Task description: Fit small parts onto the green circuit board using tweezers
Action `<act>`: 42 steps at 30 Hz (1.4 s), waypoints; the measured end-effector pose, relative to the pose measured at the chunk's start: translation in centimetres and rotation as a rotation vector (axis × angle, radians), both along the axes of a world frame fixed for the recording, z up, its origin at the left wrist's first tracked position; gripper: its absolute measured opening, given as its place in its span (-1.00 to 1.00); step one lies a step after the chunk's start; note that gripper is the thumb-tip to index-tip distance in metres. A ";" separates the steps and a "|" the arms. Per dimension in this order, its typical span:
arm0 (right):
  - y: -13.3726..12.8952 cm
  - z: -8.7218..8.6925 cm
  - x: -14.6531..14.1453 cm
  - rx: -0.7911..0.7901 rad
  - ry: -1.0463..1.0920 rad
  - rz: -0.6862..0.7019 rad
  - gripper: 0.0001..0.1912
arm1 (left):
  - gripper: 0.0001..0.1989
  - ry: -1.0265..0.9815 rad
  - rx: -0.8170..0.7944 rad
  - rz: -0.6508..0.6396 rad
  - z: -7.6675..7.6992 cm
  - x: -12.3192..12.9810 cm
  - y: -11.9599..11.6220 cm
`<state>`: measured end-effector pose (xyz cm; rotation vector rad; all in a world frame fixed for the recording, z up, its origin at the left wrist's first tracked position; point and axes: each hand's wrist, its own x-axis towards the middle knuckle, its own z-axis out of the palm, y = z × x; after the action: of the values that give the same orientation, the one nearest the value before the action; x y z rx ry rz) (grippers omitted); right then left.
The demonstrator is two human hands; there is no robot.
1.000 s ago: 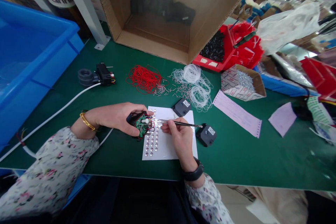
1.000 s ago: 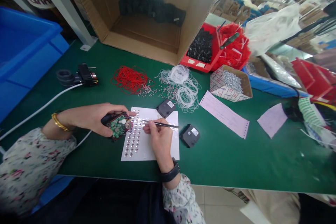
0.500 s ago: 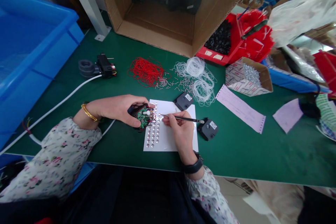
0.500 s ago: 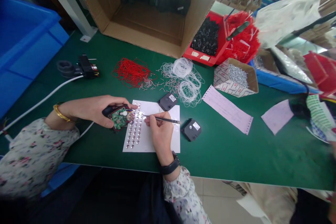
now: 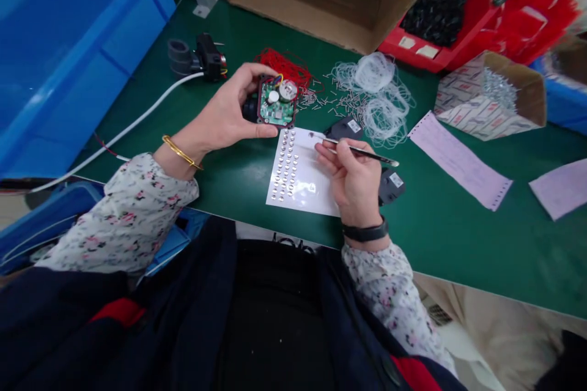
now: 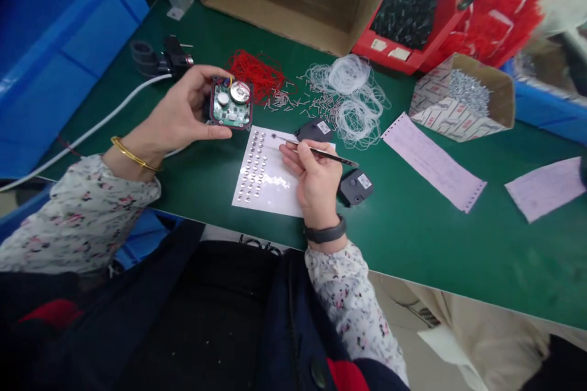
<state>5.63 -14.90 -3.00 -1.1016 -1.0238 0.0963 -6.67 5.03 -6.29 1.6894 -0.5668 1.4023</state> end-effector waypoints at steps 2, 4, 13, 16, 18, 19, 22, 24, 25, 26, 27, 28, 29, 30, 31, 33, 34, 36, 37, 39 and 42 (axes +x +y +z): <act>-0.4 0.7 0.1 0.007 0.016 0.035 -0.72 | -0.22 -0.055 0.024 -0.012 0.0 0.9 -0.9; -0.9 1.3 0.2 0.004 0.044 0.076 -0.74 | -0.22 -0.094 0.044 -0.027 0.2 1.9 -1.9; -1.2 2.6 0.5 0.020 0.118 0.309 -0.87 | -0.20 -0.162 0.085 -0.016 0.5 6.1 -3.0; -1.0 2.5 0.0 0.020 0.103 0.330 -0.87 | -0.20 -0.154 0.059 -0.020 0.3 6.2 -3.0; -0.9 2.6 -0.4 0.033 0.094 0.322 -0.86 | -0.21 -0.151 0.060 -0.009 0.3 6.1 -3.2; -0.9 2.6 -0.6 0.045 0.089 0.314 -0.85 | -0.22 -0.148 0.062 -0.004 0.3 6.0 -3.4; -0.7 2.7 -0.8 0.076 0.071 0.287 -0.84 | -0.27 -0.145 0.065 -0.007 0.2 5.9 -3.7; -0.5 2.8 -0.9 0.080 0.060 0.275 -0.83 | -0.28 -0.143 0.065 -0.013 0.2 5.9 -3.9; -0.5 2.8 -0.9 0.079 0.055 0.269 -0.83 | -0.28 -0.141 0.063 -0.010 0.2 5.9 -4.0; -0.4 2.9 -0.9 0.078 0.050 0.261 -0.83 | -0.28 -0.138 0.061 -0.005 0.2 5.9 -4.1; -0.3 2.8 -1.0 0.074 0.046 0.252 -0.84 | -0.28 -0.135 0.059 -0.001 0.2 5.8 -4.2; -0.2 2.8 -1.0 0.072 0.040 0.241 -0.84 | -0.28 -0.133 0.058 0.003 0.1 5.8 -4.2; -0.2 2.8 -1.1 0.067 0.034 0.230 -0.85 | -0.28 -0.129 0.057 0.007 0.1 5.7 -4.3; -0.1 2.8 -1.1 0.062 0.028 0.218 -0.86 | -0.29 -0.123 0.056 0.011 0.1 5.6 -4.3; -0.1 2.8 -1.2 0.058 0.022 0.205 -0.86 | -0.30 -0.118 0.057 0.017 0.1 5.6 -4.4; 0.0 2.7 -1.3 0.053 0.016 0.173 -0.87 | -0.31 -0.105 0.053 0.041 0.0 5.6 -4.4; 0.0 2.7 -1.3 0.050 0.012 0.156 -0.87 | -0.31 -0.102 0.049 0.056 0.0 5.6 -4.4; 0.0 2.6 -1.3 0.054 -0.002 0.120 -0.87 | -0.30 -0.102 0.038 0.079 -0.1 5.7 -4.4; 0.0 2.6 -1.3 0.059 -0.012 0.107 -0.87 | -0.29 -0.106 0.031 0.084 -0.1 5.8 -4.3; 0.1 2.6 -1.2 0.074 -0.029 0.101 -0.88 | -0.28 -0.116 0.020 0.082 -0.1 6.1 -4.3; 0.1 2.5 -1.2 0.094 -0.035 0.112 -0.88 | -0.27 -0.122 0.003 0.073 -0.2 6.3 -4.3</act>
<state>4.41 -14.75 -0.49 -0.9633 -1.1105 0.1185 -0.38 0.73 -6.47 1.6501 -0.5799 1.5655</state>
